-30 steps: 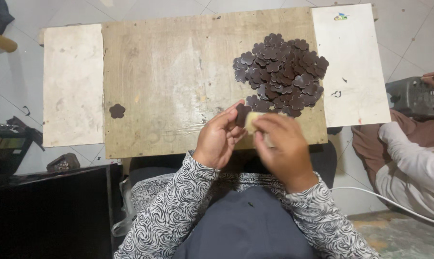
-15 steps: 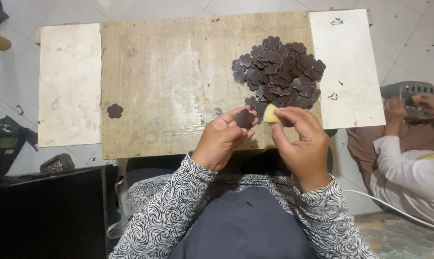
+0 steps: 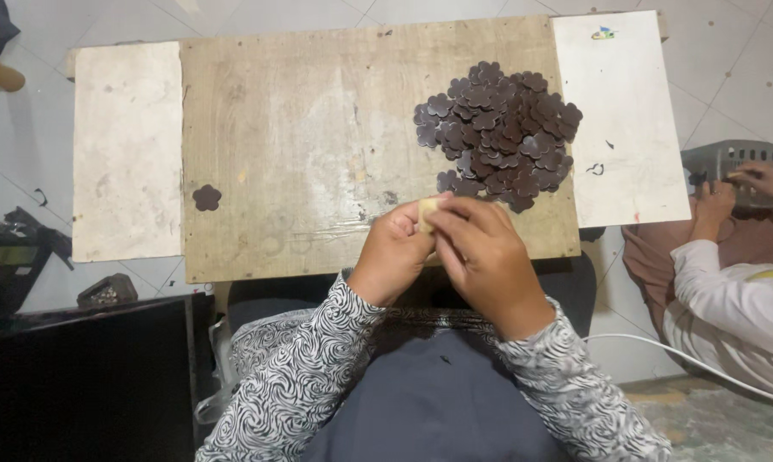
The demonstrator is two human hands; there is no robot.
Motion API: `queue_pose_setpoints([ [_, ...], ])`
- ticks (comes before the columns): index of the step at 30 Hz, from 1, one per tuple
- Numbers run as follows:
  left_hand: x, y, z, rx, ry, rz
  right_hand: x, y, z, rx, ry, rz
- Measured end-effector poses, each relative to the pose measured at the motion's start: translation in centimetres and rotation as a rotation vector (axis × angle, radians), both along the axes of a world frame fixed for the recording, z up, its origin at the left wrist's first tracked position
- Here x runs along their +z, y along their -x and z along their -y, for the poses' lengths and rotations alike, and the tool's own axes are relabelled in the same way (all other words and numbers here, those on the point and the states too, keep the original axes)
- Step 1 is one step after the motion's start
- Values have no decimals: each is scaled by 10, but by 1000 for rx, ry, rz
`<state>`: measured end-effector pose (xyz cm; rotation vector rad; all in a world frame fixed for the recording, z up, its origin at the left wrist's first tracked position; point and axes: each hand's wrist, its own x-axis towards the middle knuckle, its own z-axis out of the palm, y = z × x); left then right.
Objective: The person sits on the floor at a low wooden table and wipes dark flower-shaped cut pieces one at a time with a small yellow sponge block, then places each treated piece onto a growing pile on the table. The person repeats this wiping and stacking cycle continuously throughout the episode.
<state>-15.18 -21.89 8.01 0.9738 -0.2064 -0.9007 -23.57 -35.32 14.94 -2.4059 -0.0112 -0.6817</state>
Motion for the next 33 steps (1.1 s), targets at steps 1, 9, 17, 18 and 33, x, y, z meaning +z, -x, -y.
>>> queue_pose_setpoints([
  [1,0,0,0,1,2,2,0,0,0,-47,11,-5],
  [9,12,-10,-8,0,61,-241,-13,5,2,-54,19,30],
  [17,1,-23,-28,155,-60,-302,-47,17,47,-238,-339,-57],
  [18,-5,-28,-33,205,-131,-254,-52,20,51,-231,-330,-55],
  [33,-63,-118,-159,972,-1667,1098,-88,24,69,-192,-741,-99],
])
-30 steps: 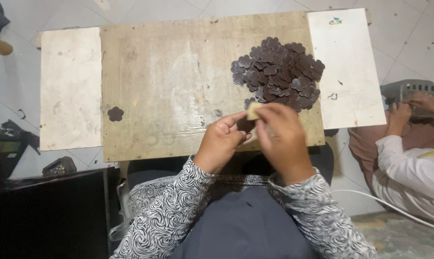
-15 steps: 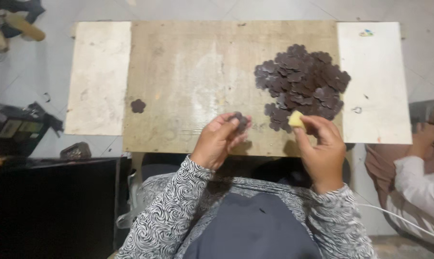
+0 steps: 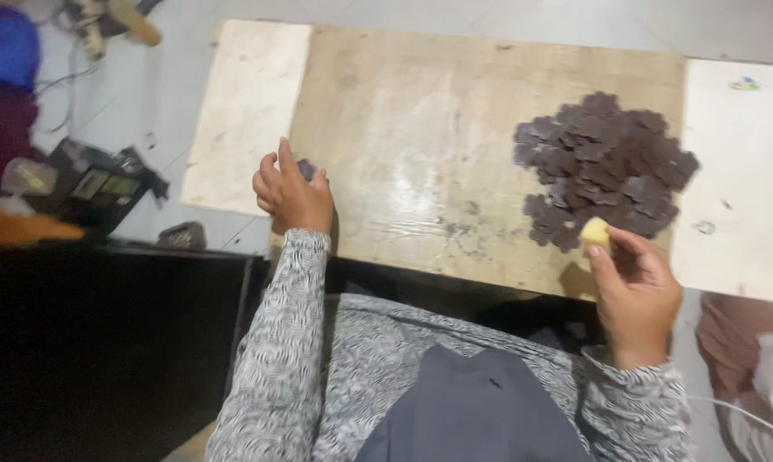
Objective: The person sits on the floor at a low wooden table and wipes dark flower-shaped cut pieces one at a time with a small yellow sponge block, then places each treated piece onto a growing pile on the table. The person repeats this wiping and stacking cycle continuously throughout the episode.
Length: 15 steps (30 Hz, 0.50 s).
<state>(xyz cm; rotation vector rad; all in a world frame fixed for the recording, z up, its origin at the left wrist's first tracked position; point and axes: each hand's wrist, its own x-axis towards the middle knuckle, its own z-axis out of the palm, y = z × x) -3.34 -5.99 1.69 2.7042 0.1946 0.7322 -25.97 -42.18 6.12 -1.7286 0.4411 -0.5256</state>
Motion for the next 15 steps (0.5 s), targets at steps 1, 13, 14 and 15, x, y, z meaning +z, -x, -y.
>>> queue_pose_setpoints([
  [1,-3,1,13,-137,11,46,-3,-1,2,-33,-52,-34],
  [13,-2,81,231,-960,252,-294,-10,4,17,-219,-785,176],
  [14,0,80,237,-941,206,-337,-9,4,17,-219,-794,175],
  [15,2,79,242,-923,160,-379,-10,4,17,-217,-794,169],
])
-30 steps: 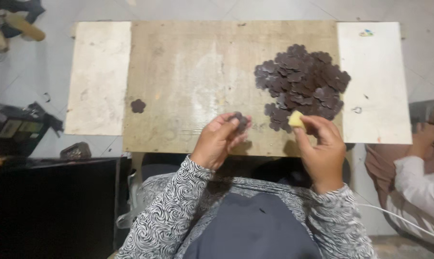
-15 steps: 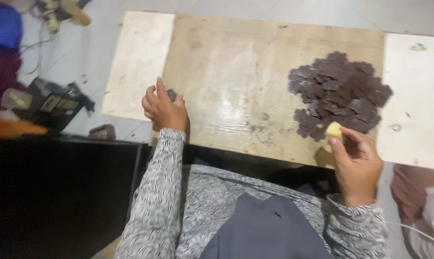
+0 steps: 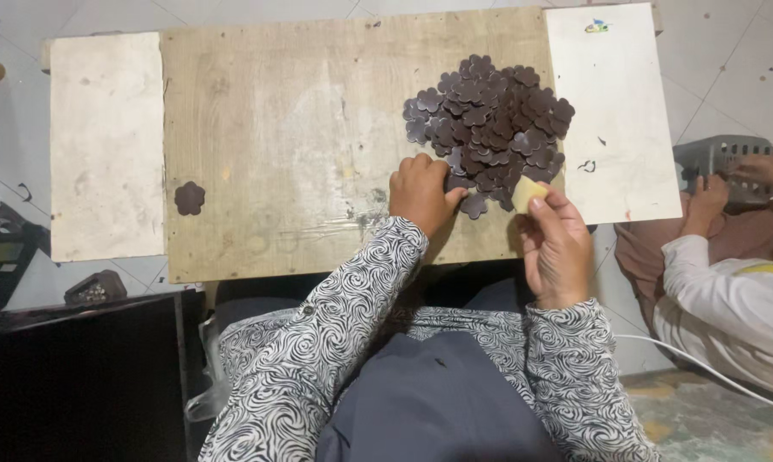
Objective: The person sits on the floor at a low wooden table and wipes dark flower-shaped cut pieces one at a time with a small yellow sponge block, then places each treated piece onto a growing pile on the table. The person repeats this wiping and stacking cycle continuously throughout the episode.
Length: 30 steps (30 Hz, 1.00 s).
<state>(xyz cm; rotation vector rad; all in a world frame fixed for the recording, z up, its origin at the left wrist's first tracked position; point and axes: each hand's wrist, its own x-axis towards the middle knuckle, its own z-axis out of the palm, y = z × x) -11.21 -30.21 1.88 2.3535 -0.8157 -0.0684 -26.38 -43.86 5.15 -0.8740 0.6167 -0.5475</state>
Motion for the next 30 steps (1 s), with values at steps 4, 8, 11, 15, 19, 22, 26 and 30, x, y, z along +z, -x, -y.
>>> queue_pose_setpoints([
  [4,-3,4,4,-20,68,57,-4,-6,-4,36,-10,-27],
  [8,-6,6,-6,30,307,-113,1,-17,-12,100,51,-83],
  [11,1,5,-17,142,583,-692,16,-26,-19,178,199,-73],
  [15,22,7,-39,109,931,-1245,44,-37,-36,278,656,-84],
  [19,47,14,-58,18,1176,-1348,63,-51,-63,257,1203,-79],
  [22,61,15,-66,2,1172,-1243,77,-63,-68,174,1464,-141],
  [26,70,15,-72,40,1088,-1111,90,-70,-74,105,1380,-96],
  [30,71,17,-72,-45,1177,-966,95,-71,-85,208,1482,-68],
])
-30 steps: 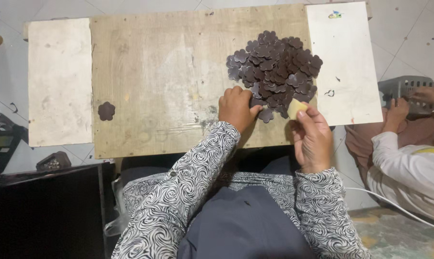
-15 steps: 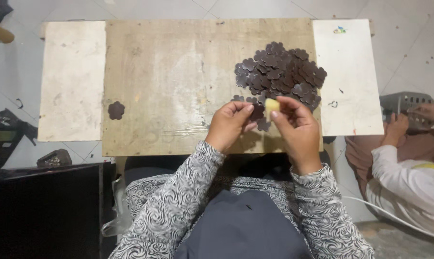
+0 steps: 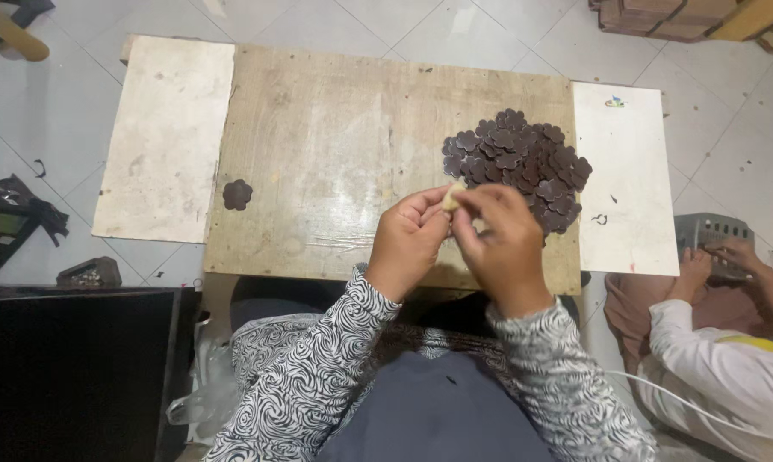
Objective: The person sits on the floor at a low wooden table and wipes dark flower-shaped cut pieces one at a time with a small yellow sponge block, then places each treated piece onto a growing pile on the table. The person repeats this wiping and stacking cycle continuously throughout the episode.
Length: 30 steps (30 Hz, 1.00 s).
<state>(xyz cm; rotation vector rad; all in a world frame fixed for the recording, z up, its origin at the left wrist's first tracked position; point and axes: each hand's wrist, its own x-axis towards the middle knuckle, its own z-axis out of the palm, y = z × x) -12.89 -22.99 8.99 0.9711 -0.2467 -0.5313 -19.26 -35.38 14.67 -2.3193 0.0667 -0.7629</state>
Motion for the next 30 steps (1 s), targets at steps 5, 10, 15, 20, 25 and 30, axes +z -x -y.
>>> queue_pose_setpoints([
  [5,3,1,-4,51,-128,68,9,-9,2,-8,126,59],
  [10,13,3,-9,68,-87,81,16,-10,-1,-52,-24,-9],
  [15,21,1,-12,51,-34,55,18,-6,-4,-13,82,87],
  [20,25,-2,-17,43,-18,-57,20,-2,-5,-141,94,117],
  [25,28,-4,-17,10,87,-150,19,5,-16,-29,-14,64],
  [30,33,-5,-18,50,10,-235,14,9,-15,-67,23,78],
])
